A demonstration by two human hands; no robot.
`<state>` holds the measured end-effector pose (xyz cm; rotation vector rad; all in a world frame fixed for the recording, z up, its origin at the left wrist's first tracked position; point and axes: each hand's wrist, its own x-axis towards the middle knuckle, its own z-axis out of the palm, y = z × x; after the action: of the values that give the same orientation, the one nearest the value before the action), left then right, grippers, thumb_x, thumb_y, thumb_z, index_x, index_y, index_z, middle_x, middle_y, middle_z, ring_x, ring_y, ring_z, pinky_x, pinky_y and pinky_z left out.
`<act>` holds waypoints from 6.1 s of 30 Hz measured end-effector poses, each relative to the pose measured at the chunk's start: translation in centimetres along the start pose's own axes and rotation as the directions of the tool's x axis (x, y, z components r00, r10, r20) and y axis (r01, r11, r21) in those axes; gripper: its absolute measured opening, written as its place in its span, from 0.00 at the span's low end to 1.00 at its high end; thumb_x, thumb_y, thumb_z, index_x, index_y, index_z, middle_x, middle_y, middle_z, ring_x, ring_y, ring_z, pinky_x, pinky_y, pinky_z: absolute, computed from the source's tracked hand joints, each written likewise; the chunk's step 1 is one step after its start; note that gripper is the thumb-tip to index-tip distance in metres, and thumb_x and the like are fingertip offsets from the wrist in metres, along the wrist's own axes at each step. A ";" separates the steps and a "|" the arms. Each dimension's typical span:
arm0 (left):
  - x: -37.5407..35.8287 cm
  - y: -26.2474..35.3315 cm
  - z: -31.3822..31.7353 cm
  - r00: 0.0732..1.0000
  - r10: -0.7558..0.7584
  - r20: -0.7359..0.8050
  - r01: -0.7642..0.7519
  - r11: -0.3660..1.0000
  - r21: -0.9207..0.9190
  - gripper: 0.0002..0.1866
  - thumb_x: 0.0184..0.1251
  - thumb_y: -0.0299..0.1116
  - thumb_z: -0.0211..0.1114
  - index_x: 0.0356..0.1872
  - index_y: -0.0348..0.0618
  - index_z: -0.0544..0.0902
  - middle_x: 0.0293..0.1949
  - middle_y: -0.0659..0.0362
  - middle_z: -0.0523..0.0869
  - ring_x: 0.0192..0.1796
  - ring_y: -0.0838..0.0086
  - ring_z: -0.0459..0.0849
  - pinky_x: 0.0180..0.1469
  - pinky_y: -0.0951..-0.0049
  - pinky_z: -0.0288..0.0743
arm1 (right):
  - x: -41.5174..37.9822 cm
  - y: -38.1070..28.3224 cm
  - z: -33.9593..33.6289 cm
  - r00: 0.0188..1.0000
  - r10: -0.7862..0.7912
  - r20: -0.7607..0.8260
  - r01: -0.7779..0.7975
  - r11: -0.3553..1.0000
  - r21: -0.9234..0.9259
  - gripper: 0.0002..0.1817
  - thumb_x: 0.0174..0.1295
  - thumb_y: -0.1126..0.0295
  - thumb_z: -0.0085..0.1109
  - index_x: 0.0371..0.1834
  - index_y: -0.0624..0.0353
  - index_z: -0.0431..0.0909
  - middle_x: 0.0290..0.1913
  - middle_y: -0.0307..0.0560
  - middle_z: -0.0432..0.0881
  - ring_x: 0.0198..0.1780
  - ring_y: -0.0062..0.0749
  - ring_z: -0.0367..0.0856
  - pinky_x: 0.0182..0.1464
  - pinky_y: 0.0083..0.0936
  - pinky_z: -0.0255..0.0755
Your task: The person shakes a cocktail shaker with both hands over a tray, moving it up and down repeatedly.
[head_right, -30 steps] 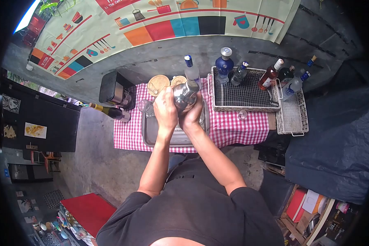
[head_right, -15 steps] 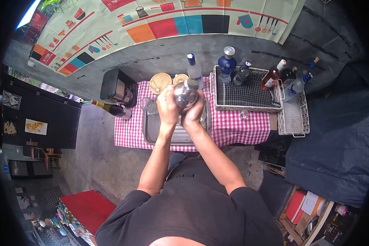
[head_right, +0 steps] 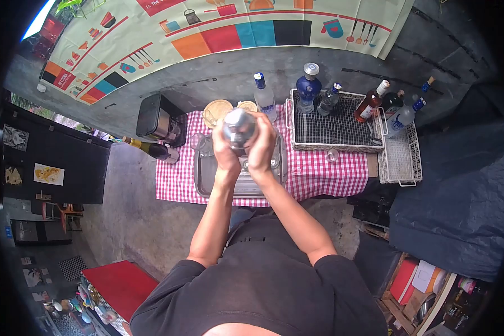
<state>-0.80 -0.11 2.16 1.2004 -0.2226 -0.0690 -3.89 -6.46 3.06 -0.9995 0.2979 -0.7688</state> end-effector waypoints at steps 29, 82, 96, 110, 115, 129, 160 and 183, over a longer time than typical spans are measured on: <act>-0.5 0.1 0.7 0.966 -0.189 -0.174 0.122 0.934 -0.337 0.20 0.71 0.42 0.43 0.41 0.38 0.80 0.35 0.58 0.83 0.39 0.68 0.82 0.44 0.69 0.75 | -0.4 -0.4 -0.2 0.997 0.033 0.073 -0.022 0.989 -0.148 0.17 0.68 0.62 0.39 0.37 0.60 0.78 0.28 0.39 0.79 0.23 0.20 0.75 0.29 0.23 0.70; -0.9 2.8 1.0 0.999 0.038 0.034 -0.049 0.885 0.464 0.21 0.72 0.43 0.45 0.38 0.34 0.79 0.34 0.58 0.83 0.39 0.71 0.80 0.44 0.72 0.71 | -0.4 1.3 -1.7 0.933 0.359 0.030 -0.333 0.831 0.446 0.22 0.71 0.56 0.37 0.45 0.62 0.78 0.37 0.40 0.82 0.41 0.24 0.79 0.47 0.22 0.71; -1.5 2.8 1.1 0.994 0.112 0.010 -0.109 0.941 0.320 0.20 0.73 0.41 0.44 0.42 0.35 0.80 0.35 0.57 0.84 0.38 0.71 0.81 0.45 0.71 0.73 | -0.9 1.2 -1.8 0.931 0.355 0.084 -0.352 0.814 0.462 0.22 0.69 0.56 0.37 0.47 0.61 0.77 0.40 0.42 0.82 0.41 0.25 0.80 0.45 0.23 0.73; -1.2 3.1 1.0 0.990 0.143 0.004 -0.123 0.842 0.525 0.20 0.71 0.41 0.45 0.37 0.34 0.80 0.30 0.49 0.82 0.37 0.66 0.83 0.40 0.66 0.72 | -0.8 1.8 -1.2 0.913 0.406 0.029 -0.370 0.800 0.472 0.20 0.69 0.55 0.37 0.38 0.55 0.77 0.34 0.36 0.81 0.36 0.22 0.79 0.41 0.22 0.73; -1.0 -0.2 -0.6 0.973 -0.227 -0.032 0.196 0.897 -0.397 0.25 0.73 0.51 0.38 0.41 0.43 0.78 0.35 0.60 0.83 0.36 0.74 0.81 0.41 0.72 0.75 | -0.7 -0.9 0.1 0.993 -0.031 0.118 0.051 0.984 -0.173 0.18 0.67 0.66 0.41 0.39 0.65 0.81 0.30 0.40 0.80 0.30 0.20 0.75 0.27 0.16 0.64; -0.5 -2.0 -0.9 0.998 -0.030 -0.052 0.027 0.998 -0.060 0.22 0.74 0.47 0.43 0.46 0.39 0.79 0.40 0.58 0.85 0.41 0.71 0.83 0.45 0.71 0.75 | -0.2 0.4 -0.4 0.999 -0.017 0.050 0.019 0.999 -0.047 0.22 0.68 0.61 0.37 0.38 0.65 0.80 0.35 0.42 0.82 0.38 0.28 0.79 0.42 0.23 0.71; -0.6 -1.5 -1.4 0.997 -0.070 0.020 0.073 0.955 -0.289 0.25 0.74 0.49 0.38 0.42 0.39 0.79 0.37 0.59 0.84 0.37 0.71 0.82 0.41 0.70 0.76 | -0.7 -0.4 -0.2 0.992 0.045 0.118 -0.021 0.981 -0.192 0.20 0.70 0.62 0.36 0.40 0.64 0.77 0.39 0.43 0.80 0.39 0.25 0.77 0.45 0.21 0.69; -1.3 1.9 -0.1 0.990 0.137 0.034 -0.139 0.899 0.416 0.23 0.72 0.43 0.43 0.35 0.33 0.80 0.29 0.50 0.83 0.35 0.66 0.81 0.40 0.69 0.72 | -0.9 1.4 -1.3 0.910 0.411 0.052 -0.384 0.791 0.477 0.19 0.68 0.55 0.38 0.36 0.54 0.77 0.35 0.37 0.81 0.37 0.23 0.81 0.43 0.23 0.74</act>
<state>-2.22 0.86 3.71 1.6085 -0.3371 0.1071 -4.64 -6.21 1.12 -0.4189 0.3318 -0.4444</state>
